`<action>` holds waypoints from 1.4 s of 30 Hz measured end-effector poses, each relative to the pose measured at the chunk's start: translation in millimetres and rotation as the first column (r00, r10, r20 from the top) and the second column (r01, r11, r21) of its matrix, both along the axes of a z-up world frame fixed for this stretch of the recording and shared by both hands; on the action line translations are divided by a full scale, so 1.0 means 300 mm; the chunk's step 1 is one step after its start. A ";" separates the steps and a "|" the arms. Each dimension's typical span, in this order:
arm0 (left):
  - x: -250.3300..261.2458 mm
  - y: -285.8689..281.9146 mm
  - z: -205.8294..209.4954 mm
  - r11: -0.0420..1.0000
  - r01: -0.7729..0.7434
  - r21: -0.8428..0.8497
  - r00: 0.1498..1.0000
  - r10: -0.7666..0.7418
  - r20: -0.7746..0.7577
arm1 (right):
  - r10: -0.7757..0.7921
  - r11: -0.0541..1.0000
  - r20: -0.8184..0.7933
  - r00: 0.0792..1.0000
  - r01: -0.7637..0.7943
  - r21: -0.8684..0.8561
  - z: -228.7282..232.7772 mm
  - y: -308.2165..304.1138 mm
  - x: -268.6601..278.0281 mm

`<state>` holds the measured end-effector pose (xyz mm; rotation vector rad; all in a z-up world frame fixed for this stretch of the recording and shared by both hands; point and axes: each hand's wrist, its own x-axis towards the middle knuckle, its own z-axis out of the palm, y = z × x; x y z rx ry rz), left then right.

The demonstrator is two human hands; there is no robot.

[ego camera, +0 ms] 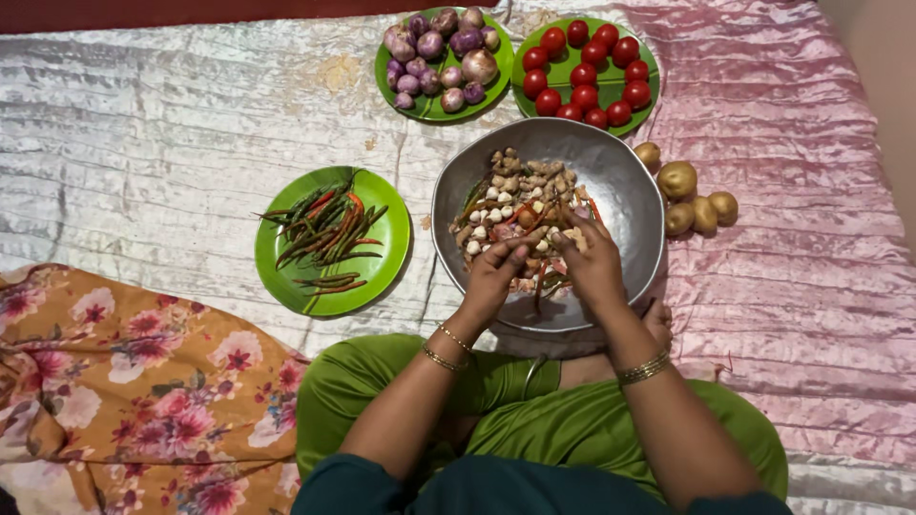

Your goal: The person peels ginger by hand and places the pieces into a bowl with other vegetables.

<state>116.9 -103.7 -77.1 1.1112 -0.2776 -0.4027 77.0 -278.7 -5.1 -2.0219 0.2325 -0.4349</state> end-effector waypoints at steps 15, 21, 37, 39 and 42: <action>0.001 0.018 0.073 0.994 -0.066 -0.083 0.997 0.062 -0.041 | 0.283 0.929 0.178 0.943 -0.315 0.193 -0.006 0.030 -0.032; 0.000 0.020 0.066 0.993 -0.046 -0.110 0.999 0.046 0.003 | 0.285 0.929 0.263 0.922 -0.333 0.159 0.000 0.048 -0.034; -0.015 0.006 0.091 0.965 -0.151 0.215 0.984 0.127 0.122 | -0.070 0.898 0.176 0.982 -0.015 0.440 -0.054 -0.003 -0.009; -0.023 0.014 0.129 0.850 -0.367 0.377 0.873 0.174 0.456 | 0.006 0.920 0.196 0.981 -0.082 0.384 -0.046 0.002 -0.012; -0.059 0.026 0.174 0.786 -0.356 0.506 0.855 0.055 0.515 | 0.184 0.855 0.270 0.945 -0.018 -0.519 -0.035 0.034 -0.015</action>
